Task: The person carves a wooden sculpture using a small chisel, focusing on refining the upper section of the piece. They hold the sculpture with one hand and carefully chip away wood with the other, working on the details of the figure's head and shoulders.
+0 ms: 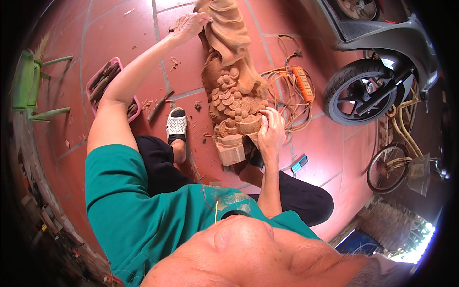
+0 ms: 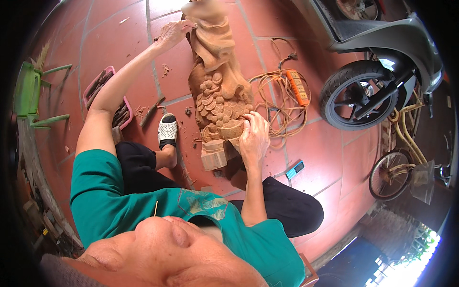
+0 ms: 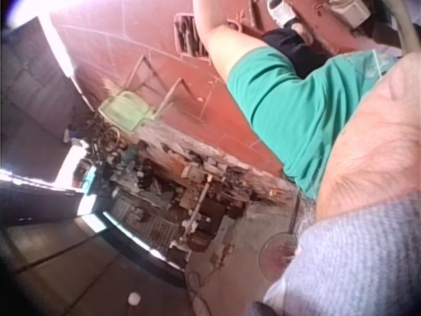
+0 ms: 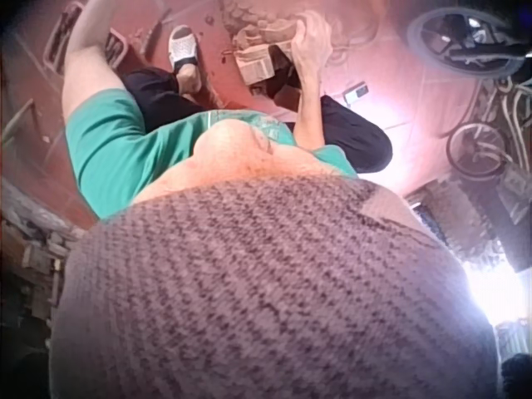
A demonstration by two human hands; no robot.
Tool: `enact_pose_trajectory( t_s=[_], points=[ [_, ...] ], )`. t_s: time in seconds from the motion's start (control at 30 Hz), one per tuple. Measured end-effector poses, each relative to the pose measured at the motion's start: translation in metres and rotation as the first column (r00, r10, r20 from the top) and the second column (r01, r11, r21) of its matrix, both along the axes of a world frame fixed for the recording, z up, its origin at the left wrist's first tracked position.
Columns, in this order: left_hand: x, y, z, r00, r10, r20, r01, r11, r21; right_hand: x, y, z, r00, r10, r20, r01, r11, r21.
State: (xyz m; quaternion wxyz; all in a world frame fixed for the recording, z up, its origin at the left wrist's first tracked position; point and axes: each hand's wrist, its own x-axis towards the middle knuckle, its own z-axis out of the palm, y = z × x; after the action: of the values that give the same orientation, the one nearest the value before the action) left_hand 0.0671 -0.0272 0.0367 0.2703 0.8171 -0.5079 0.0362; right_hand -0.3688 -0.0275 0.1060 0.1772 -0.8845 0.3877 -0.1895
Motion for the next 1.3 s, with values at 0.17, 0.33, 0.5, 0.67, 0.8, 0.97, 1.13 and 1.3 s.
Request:
enact_pose_trajectory(
  t_s=[0.17,0.33,0.5,0.67,0.8,0.97,1.13,1.3],
  points=[
    [-0.028,0.002,0.012,0.980,-0.165,-0.112,0.163,0.986,-0.032,0.001,0.000,0.000,1.000,-0.001,0.031,0.000,1.000,0.012],
    [-0.033,0.007,0.026,0.966,-0.223,-0.132,0.215,0.974,-0.071,0.000,-0.001,0.002,1.000,-0.007,0.018,0.007,1.000,0.009],
    [0.006,0.012,0.014,1.000,0.018,0.013,-0.018,0.999,0.035,0.001,0.001,-0.001,1.000,-0.017,0.017,0.017,1.000,0.012],
    [-0.018,0.008,0.009,0.922,-0.128,0.364,0.065,0.982,0.180,0.001,0.002,0.000,1.000,-0.011,0.011,0.011,1.000,0.017],
    [-0.036,0.000,0.015,0.832,-0.267,0.487,0.014,0.887,0.462,0.004,0.003,0.004,1.000,-0.002,0.024,0.001,0.999,0.040],
    [-0.016,0.025,0.043,0.908,-0.321,-0.269,0.395,0.869,0.297,0.000,0.002,0.001,1.000,-0.013,0.003,0.013,1.000,0.015],
    [0.002,0.023,0.026,0.986,-0.149,-0.071,0.159,0.970,0.185,0.002,0.003,0.002,1.000,-0.003,0.018,0.002,1.000,0.030],
    [-0.018,-0.001,0.010,0.957,-0.150,0.247,0.073,0.953,0.296,0.000,0.000,-0.001,1.000,0.014,0.021,-0.015,1.000,0.008]
  ],
)
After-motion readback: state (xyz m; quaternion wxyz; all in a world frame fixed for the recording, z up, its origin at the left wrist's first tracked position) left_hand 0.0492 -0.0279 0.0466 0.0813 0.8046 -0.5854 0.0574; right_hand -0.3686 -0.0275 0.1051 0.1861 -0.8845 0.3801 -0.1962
